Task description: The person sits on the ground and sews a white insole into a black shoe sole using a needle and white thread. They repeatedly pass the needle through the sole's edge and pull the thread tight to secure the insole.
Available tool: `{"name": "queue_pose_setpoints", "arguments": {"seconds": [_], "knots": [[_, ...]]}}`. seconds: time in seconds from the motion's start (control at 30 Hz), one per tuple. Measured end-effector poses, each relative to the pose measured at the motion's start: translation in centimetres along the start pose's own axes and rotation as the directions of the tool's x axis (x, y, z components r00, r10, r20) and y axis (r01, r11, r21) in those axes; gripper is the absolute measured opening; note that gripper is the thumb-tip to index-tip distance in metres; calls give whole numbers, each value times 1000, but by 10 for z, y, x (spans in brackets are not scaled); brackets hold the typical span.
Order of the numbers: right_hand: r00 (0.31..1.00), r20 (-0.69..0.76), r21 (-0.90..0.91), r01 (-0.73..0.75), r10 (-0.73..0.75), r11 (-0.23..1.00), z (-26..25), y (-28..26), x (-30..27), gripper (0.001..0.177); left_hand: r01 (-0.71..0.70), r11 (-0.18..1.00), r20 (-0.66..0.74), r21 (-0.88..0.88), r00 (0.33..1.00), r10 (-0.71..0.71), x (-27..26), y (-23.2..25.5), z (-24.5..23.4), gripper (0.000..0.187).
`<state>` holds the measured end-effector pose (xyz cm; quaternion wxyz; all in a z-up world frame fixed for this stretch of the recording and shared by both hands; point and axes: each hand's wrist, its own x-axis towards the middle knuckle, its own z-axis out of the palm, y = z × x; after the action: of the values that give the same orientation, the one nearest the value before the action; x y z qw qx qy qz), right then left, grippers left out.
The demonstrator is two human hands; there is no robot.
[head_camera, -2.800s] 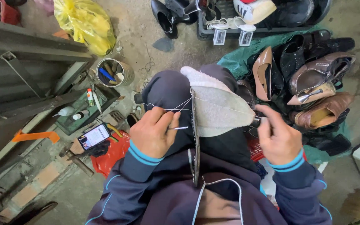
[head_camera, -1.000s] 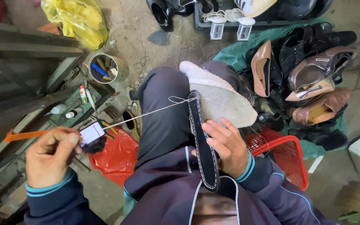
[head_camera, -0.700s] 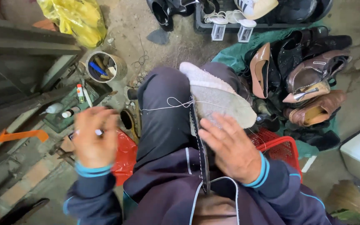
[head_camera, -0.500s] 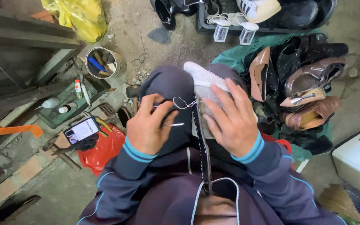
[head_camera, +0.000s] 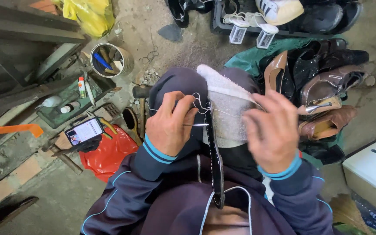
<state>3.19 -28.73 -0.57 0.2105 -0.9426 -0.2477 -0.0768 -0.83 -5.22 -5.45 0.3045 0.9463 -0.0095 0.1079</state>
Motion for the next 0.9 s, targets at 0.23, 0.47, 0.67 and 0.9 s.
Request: {"name": "queue_pose_setpoints", "arguments": {"seconds": [0.23,0.47,0.67,0.9], "knots": [[988,19,-18,153,-152,988,30,-33,17,11,51,998,-22,-33,998,-51,-2,-4,-1,10],[994,26,-5,107,-107,994,13,-19,18,9,118,985,-16,-123,993,-121,1,-8,-8,7],[988,42,-29,151,-149,988,36,-31,19,12,62,998,-6,-19,998,-62,4,-9,-22,20],[996,61,-78,68,-64,995,9,-13,17,11,101,992,-18,-75,995,-103,0,-10,-7,13]]}}
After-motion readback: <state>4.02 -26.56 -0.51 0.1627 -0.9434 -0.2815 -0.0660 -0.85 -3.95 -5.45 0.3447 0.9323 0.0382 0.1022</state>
